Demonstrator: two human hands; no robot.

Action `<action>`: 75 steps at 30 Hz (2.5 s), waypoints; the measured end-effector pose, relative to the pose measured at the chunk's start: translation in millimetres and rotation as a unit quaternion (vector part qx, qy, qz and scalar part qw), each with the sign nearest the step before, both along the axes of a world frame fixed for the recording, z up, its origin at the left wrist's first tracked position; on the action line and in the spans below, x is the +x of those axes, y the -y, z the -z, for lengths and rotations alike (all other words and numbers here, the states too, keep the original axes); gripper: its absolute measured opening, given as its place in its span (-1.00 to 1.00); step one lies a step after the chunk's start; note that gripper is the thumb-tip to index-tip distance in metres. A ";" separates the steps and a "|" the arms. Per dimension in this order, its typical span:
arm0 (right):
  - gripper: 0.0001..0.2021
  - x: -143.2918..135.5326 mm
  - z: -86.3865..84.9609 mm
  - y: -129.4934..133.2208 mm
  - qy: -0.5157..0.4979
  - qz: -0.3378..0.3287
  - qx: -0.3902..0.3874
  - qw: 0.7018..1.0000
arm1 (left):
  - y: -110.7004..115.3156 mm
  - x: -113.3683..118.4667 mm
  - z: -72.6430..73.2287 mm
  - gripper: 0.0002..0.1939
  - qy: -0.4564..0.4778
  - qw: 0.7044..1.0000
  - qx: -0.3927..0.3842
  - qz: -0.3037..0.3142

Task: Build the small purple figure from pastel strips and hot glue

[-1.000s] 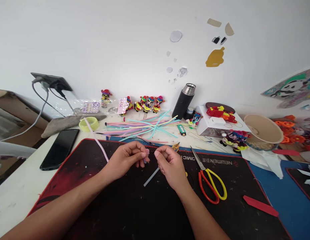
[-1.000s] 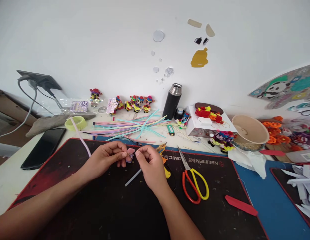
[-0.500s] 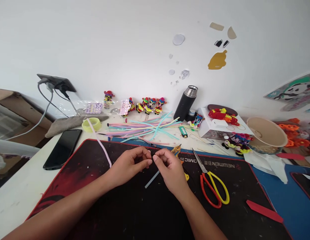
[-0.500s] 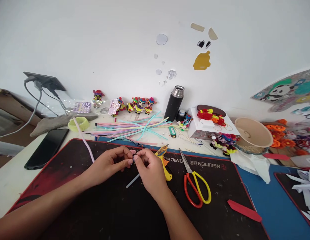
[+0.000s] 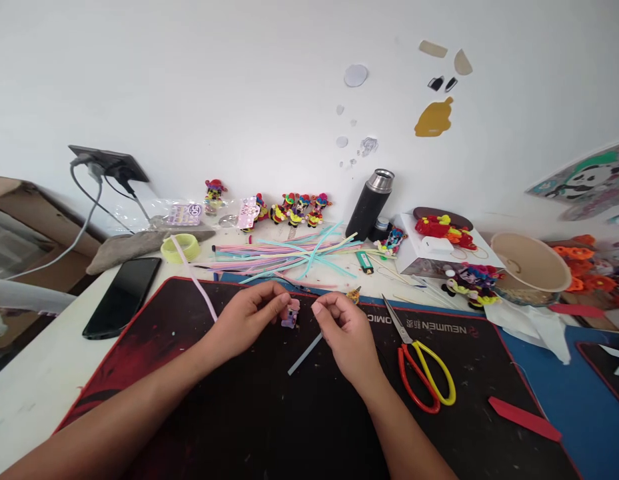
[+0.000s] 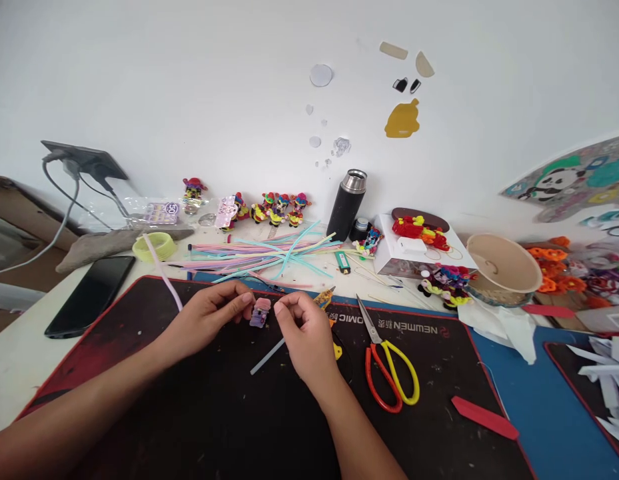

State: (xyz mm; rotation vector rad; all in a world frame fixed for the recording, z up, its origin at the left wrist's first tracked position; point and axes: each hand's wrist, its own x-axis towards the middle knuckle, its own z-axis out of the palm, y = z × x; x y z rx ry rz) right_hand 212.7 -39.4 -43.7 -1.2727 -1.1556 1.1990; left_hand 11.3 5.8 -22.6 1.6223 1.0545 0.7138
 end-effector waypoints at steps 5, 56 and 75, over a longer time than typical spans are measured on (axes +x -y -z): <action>-0.67 5.1 0.7 -3.6 -0.061 0.021 -0.016 0.998 | -12.2 0.6 1.6 -0.78 -0.050 0.998 0.042 -0.001; -0.78 -0.9 2.0 0.6 0.112 -0.006 0.027 0.993 | -8.3 28.0 12.9 -0.82 -0.370 0.860 0.314 0.158; -0.76 -2.3 1.1 2.9 0.103 -0.029 0.026 0.994 | 3.5 12.3 -12.4 -0.78 -0.046 0.997 0.050 -0.023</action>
